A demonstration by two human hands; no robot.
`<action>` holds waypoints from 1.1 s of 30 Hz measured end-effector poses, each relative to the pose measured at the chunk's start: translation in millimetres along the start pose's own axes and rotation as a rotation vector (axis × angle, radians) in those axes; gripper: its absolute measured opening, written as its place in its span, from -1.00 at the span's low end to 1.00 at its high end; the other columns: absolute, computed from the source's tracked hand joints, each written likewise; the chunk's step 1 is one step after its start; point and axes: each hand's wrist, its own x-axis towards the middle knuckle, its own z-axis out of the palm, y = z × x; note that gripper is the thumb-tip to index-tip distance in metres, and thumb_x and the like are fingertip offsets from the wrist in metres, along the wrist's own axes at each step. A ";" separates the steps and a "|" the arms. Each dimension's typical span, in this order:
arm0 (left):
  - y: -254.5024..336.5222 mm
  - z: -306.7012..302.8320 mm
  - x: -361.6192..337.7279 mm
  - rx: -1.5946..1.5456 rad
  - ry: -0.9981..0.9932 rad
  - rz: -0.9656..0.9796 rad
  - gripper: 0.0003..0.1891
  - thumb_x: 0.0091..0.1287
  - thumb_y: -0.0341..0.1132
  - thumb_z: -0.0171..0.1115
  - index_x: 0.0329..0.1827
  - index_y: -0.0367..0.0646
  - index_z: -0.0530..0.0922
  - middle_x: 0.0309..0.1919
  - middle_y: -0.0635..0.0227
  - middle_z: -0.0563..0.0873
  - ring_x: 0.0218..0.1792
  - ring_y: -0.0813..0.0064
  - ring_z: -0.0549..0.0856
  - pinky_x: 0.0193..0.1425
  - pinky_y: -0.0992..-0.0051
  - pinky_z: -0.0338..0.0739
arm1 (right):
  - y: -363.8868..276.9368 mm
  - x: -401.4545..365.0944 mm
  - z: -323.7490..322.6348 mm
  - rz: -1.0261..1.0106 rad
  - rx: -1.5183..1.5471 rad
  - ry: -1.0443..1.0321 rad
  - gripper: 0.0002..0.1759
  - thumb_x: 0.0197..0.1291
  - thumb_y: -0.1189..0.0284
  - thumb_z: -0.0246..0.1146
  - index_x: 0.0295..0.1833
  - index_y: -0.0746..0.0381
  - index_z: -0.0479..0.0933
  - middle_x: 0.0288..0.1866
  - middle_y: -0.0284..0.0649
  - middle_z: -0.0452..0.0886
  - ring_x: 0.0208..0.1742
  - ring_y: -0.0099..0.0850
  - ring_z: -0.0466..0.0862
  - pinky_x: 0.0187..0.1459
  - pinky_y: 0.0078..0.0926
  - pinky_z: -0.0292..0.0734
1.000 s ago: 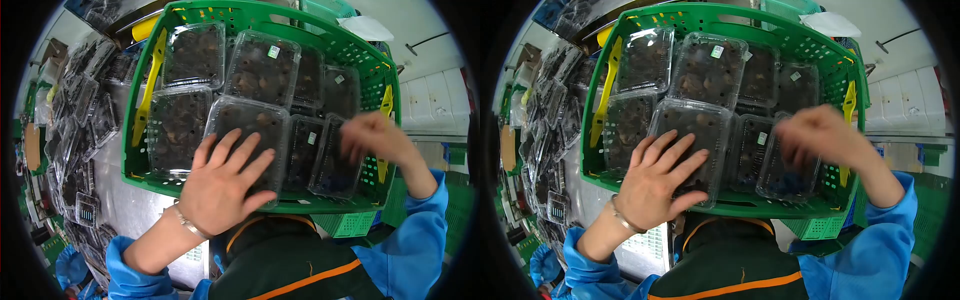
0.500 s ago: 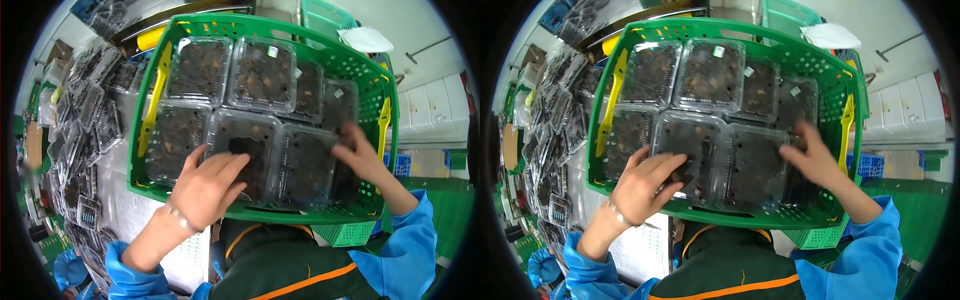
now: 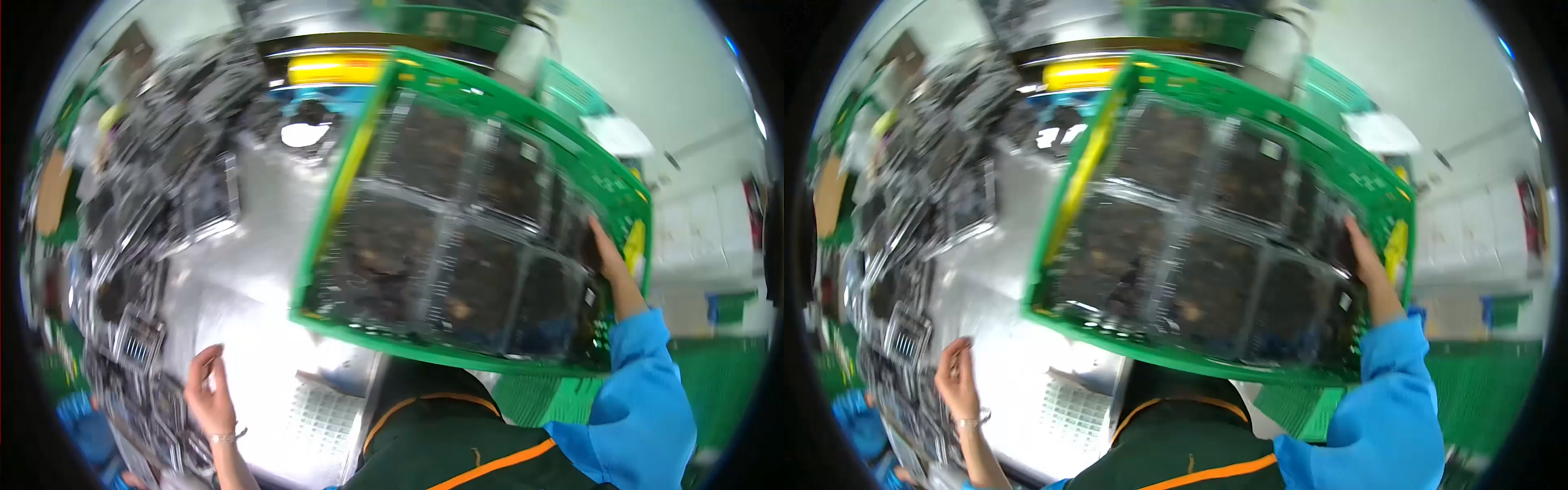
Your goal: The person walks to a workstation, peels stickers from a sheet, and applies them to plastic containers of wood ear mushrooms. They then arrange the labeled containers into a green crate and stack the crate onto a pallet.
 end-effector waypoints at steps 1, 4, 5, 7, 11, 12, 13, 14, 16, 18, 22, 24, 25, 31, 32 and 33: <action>-1.0 -0.6 2.1 0.034 -0.007 -0.002 -0.86 0.20 -0.55 0.09 -0.19 -0.35 0.54 -0.27 0.20 0.66 -0.20 0.47 0.64 -0.06 0.56 0.49 | -8.6 -4.2 -2.2 0.143 0.067 -0.169 -0.19 0.07 -0.14 0.09 0.29 0.21 0.23 0.20 -0.25 0.39 0.16 -0.37 0.41 0.17 -0.39 0.26; -18.6 -15.4 9.5 0.004 0.074 -0.060 -0.89 0.20 -0.54 0.13 -0.23 -0.29 0.57 -0.33 0.28 0.67 -0.26 0.52 0.64 -0.13 0.56 0.52 | 4.1 6.0 -17.2 -0.020 0.105 -0.302 -0.23 0.08 -0.18 0.05 0.21 0.20 0.34 0.09 -0.27 0.49 0.06 -0.42 0.48 0.10 -0.45 0.34; -27.2 -22.3 13.3 0.006 0.107 -0.117 -0.89 0.21 -0.52 0.12 -0.23 -0.29 0.58 -0.31 0.28 0.67 -0.27 0.54 0.64 -0.12 0.58 0.52 | 12.3 15.6 -37.7 0.115 0.003 -0.172 -0.23 0.09 -0.19 0.03 0.17 0.24 0.37 0.04 -0.28 0.51 0.00 -0.45 0.51 0.04 -0.51 0.38; -66.7 -24.7 25.1 -0.112 0.103 -0.187 -0.79 0.23 -0.49 0.08 -0.07 -0.28 0.51 -0.21 0.26 0.65 -0.20 0.53 0.63 -0.08 0.56 0.51 | 10.3 9.3 -20.1 0.128 0.264 -0.171 -0.27 0.12 -0.16 0.02 0.19 0.21 0.35 0.05 -0.25 0.49 0.05 -0.39 0.46 0.09 -0.41 0.35; -123.3 6.0 110.6 -0.654 0.203 -0.676 -0.36 0.13 -0.18 0.26 0.22 -0.30 0.27 0.09 0.09 0.44 -0.03 0.34 0.53 -0.09 0.39 0.52 | -2.0 33.7 -47.9 0.088 0.218 -0.625 -0.28 0.09 -0.16 0.05 0.17 0.19 0.37 0.09 -0.21 0.46 0.10 -0.32 0.40 0.15 -0.30 0.27; -128.6 11.4 141.3 -0.824 0.311 -0.772 -0.34 0.11 -0.15 0.28 0.21 -0.31 0.27 0.11 0.10 0.41 0.00 0.32 0.51 -0.09 0.36 0.53 | -21.1 28.4 -49.7 0.117 0.007 -0.391 -0.26 0.15 -0.11 0.01 0.26 0.23 0.25 0.18 -0.19 0.36 0.15 -0.33 0.38 0.14 -0.40 0.28; -134.9 15.5 170.1 -0.995 0.410 -0.862 -0.32 0.10 -0.11 0.30 0.20 -0.32 0.27 0.13 0.11 0.38 0.02 0.30 0.49 -0.09 0.32 0.53 | -38.4 14.8 -44.2 0.142 -0.194 -0.145 -0.24 0.21 -0.06 -0.02 0.34 0.26 0.12 0.28 -0.16 0.27 0.19 -0.33 0.35 0.14 -0.49 0.28; -143.2 18.6 197.2 -1.095 0.461 -0.869 -0.32 0.06 -0.12 0.34 0.16 -0.33 0.29 0.08 0.14 0.43 -0.03 0.26 0.51 -0.09 0.27 0.54 | -39.1 58.5 -71.8 -0.255 -0.407 -0.083 -0.30 0.24 0.01 -0.02 0.34 0.27 0.13 0.27 -0.14 0.27 0.19 -0.32 0.35 0.15 -0.50 0.27; -172.3 31.2 249.3 -1.307 0.587 -0.780 -0.32 -0.02 -0.17 0.42 0.11 -0.33 0.33 -0.06 0.17 0.52 -0.16 0.20 0.56 -0.11 0.22 0.54 | -95.5 71.1 -50.6 -0.677 -0.692 0.075 -0.39 0.27 0.12 -0.01 0.30 0.28 0.17 0.23 -0.13 0.32 0.17 -0.33 0.37 0.15 -0.51 0.26; -282.1 82.5 312.1 -0.950 0.860 -0.828 -0.39 -0.13 -0.32 0.51 -0.04 -0.32 0.37 -0.31 0.16 0.59 -0.40 0.19 0.58 -0.22 0.26 0.53 | -198.0 -69.5 117.6 -0.677 -0.646 -0.109 -0.47 0.25 0.19 0.01 0.24 0.28 0.24 0.16 -0.15 0.39 0.12 -0.39 0.41 0.12 -0.52 0.27; -214.9 71.7 205.8 -1.248 0.623 -0.822 -0.47 -0.16 -0.27 0.52 -0.24 -0.22 0.33 -0.50 0.21 0.56 -0.55 0.46 0.51 -0.51 0.44 0.42 | -264.7 -216.8 354.4 -0.703 -0.611 -0.896 -0.57 0.17 0.47 0.12 0.17 0.29 0.29 0.07 -0.21 0.45 0.06 -0.48 0.45 0.08 -0.53 0.33; -220.6 77.3 120.7 -1.054 0.583 -0.792 -0.39 -0.10 -0.23 0.49 -0.08 -0.23 0.29 -0.38 0.22 0.56 -0.46 0.45 0.55 -0.47 0.50 0.45 | -248.3 -221.5 453.9 -0.629 -0.761 -1.078 -0.47 0.15 0.37 0.14 0.23 0.26 0.25 0.09 -0.21 0.45 0.02 -0.48 0.48 -0.05 -0.55 0.43; -188.2 67.7 82.6 -1.153 0.711 -0.838 -0.13 -0.11 -0.22 0.49 0.19 -0.22 0.09 -0.17 0.15 0.50 -0.33 0.45 0.54 -0.38 0.52 0.47 | -230.4 -204.5 502.0 -0.523 -0.883 -1.041 -0.41 0.13 0.27 0.18 0.23 0.31 0.22 0.13 -0.16 0.42 0.02 -0.44 0.49 -0.13 -0.49 0.49; -184.9 28.9 -10.8 -0.058 0.310 -0.421 0.03 -0.17 -0.10 0.50 0.32 -0.34 0.06 -0.06 -0.04 0.46 0.03 0.12 0.39 0.13 0.29 0.30 | -124.7 -167.6 654.9 -0.008 -0.625 -0.733 -0.28 -0.07 0.11 0.35 0.16 0.25 0.31 0.23 -0.16 0.30 0.22 -0.29 0.32 0.04 -0.05 0.43; -194.3 28.5 -10.3 0.038 0.198 -0.421 -0.09 -0.26 -0.01 0.53 0.10 -0.42 0.33 -0.17 -0.05 0.51 -0.09 0.08 0.46 0.01 0.28 0.38 | -115.4 -174.8 660.9 -0.039 -0.504 -0.590 -0.43 -0.06 0.20 0.36 0.03 0.28 0.40 0.08 -0.16 0.42 0.12 -0.29 0.41 -0.04 -0.10 0.52; -199.3 24.2 -10.4 0.024 0.185 -0.410 -0.09 -0.26 -0.01 0.53 0.10 -0.42 0.33 -0.17 -0.05 0.51 -0.09 0.08 0.46 0.01 0.28 0.38 | -113.0 -180.8 661.7 0.001 -0.356 -0.725 -0.49 -0.05 0.25 0.34 -0.02 0.27 0.41 0.00 -0.16 0.45 0.02 -0.30 0.48 -0.10 -0.16 0.57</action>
